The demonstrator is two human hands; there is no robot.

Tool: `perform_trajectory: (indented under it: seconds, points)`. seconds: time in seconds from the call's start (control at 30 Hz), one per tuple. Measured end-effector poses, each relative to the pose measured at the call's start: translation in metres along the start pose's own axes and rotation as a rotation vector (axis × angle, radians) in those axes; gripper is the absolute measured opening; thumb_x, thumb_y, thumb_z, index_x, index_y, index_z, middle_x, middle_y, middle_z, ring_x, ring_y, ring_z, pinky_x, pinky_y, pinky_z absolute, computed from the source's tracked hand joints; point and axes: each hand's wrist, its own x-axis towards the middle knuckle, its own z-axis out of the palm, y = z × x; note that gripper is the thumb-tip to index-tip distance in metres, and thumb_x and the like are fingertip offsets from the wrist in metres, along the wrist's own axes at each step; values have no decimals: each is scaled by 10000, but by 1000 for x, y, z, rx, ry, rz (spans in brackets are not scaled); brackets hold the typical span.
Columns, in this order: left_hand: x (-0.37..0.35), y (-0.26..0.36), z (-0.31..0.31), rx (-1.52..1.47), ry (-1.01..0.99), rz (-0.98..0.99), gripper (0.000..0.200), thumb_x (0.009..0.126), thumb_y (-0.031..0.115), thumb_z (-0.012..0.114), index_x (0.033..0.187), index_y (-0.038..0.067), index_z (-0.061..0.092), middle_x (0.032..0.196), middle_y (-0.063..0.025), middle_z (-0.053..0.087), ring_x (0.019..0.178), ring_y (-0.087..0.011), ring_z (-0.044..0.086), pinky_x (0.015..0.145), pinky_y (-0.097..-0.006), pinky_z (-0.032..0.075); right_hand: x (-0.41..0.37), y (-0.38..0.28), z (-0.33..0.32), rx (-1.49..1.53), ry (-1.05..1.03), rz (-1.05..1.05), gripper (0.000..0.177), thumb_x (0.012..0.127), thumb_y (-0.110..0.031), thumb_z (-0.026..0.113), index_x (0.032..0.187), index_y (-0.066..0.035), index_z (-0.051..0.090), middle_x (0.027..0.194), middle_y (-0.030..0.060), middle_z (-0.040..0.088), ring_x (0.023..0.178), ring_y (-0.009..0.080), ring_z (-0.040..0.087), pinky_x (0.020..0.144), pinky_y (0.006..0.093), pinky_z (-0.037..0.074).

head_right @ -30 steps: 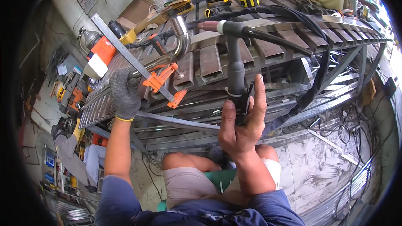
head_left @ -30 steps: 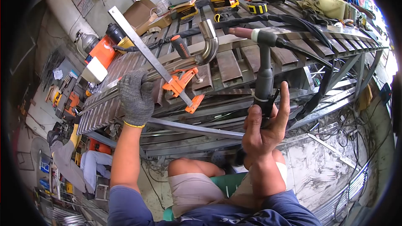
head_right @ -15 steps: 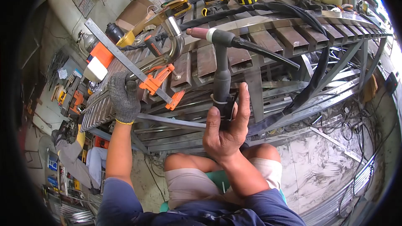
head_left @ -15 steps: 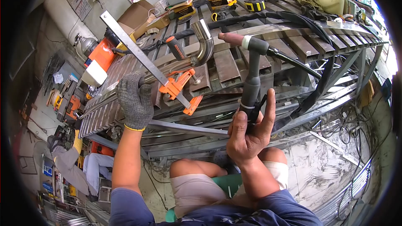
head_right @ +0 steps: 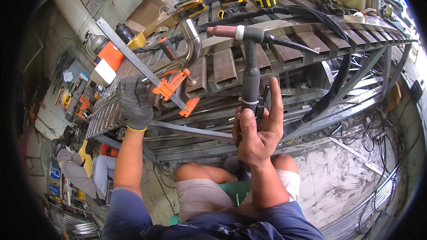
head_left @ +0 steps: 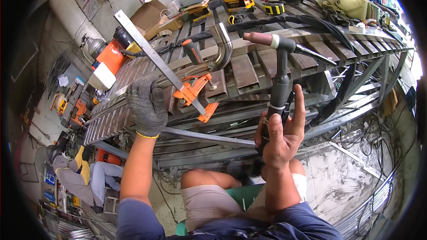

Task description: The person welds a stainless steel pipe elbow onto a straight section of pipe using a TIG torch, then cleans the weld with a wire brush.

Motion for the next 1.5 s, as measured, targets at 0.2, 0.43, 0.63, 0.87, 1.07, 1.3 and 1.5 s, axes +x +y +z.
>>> perform_trajectory:
  seconds: [0.2,0.43,0.63,0.87,1.07,1.3,1.5]
  points:
    - [3,7,-6,39,109,29,287,1065,257,606,1209,18,672,1160,-185,676,1080,-421,620,1004,-544,447,-3,-5,-4,-231,-4,-126,791,1111,-129,627,1744,-27,163,924,83,702,565,65,541,498,218,437]
    - [2,44,-16,-205,121,313,305,986,304,706,1199,86,696,1164,-120,656,1068,-341,635,1007,-537,481,15,-44,-13,-806,53,-508,810,1058,-94,675,1728,18,233,868,40,644,622,61,516,578,220,420]
    - [22,49,-17,-268,271,378,297,990,308,689,1162,66,694,1086,-132,679,1031,-363,658,898,-529,517,27,-80,-41,-1149,-225,-753,790,1053,-69,698,1678,107,249,1218,196,657,926,188,640,825,300,527]
    - [39,-3,-9,-121,-50,-10,328,1024,317,685,1159,19,710,1137,-228,713,1036,-427,686,864,-541,556,26,-93,-67,-1252,-435,-823,762,1018,-21,733,1632,153,316,1472,319,569,1123,311,669,959,395,563]
    - [30,-16,-9,-243,-206,29,384,1013,449,716,1043,66,717,910,-154,713,819,-419,702,756,-518,545,12,-68,-67,-1247,-327,-775,772,1017,-17,731,1642,138,306,1358,320,615,1046,293,667,891,380,568]
    - [26,-15,0,-159,-105,77,433,983,519,739,1007,87,707,831,-131,639,757,-384,661,712,-499,521,17,-55,-39,-1257,-350,-900,777,1003,-11,743,1651,98,328,1171,322,699,848,295,686,730,404,589]
    - [24,-19,5,-157,-72,96,463,945,541,766,1016,87,710,846,-129,654,771,-385,674,717,-503,528,8,-49,-43,-1352,-265,-896,774,1009,-20,741,1651,110,327,1162,294,703,853,267,679,752,392,584]
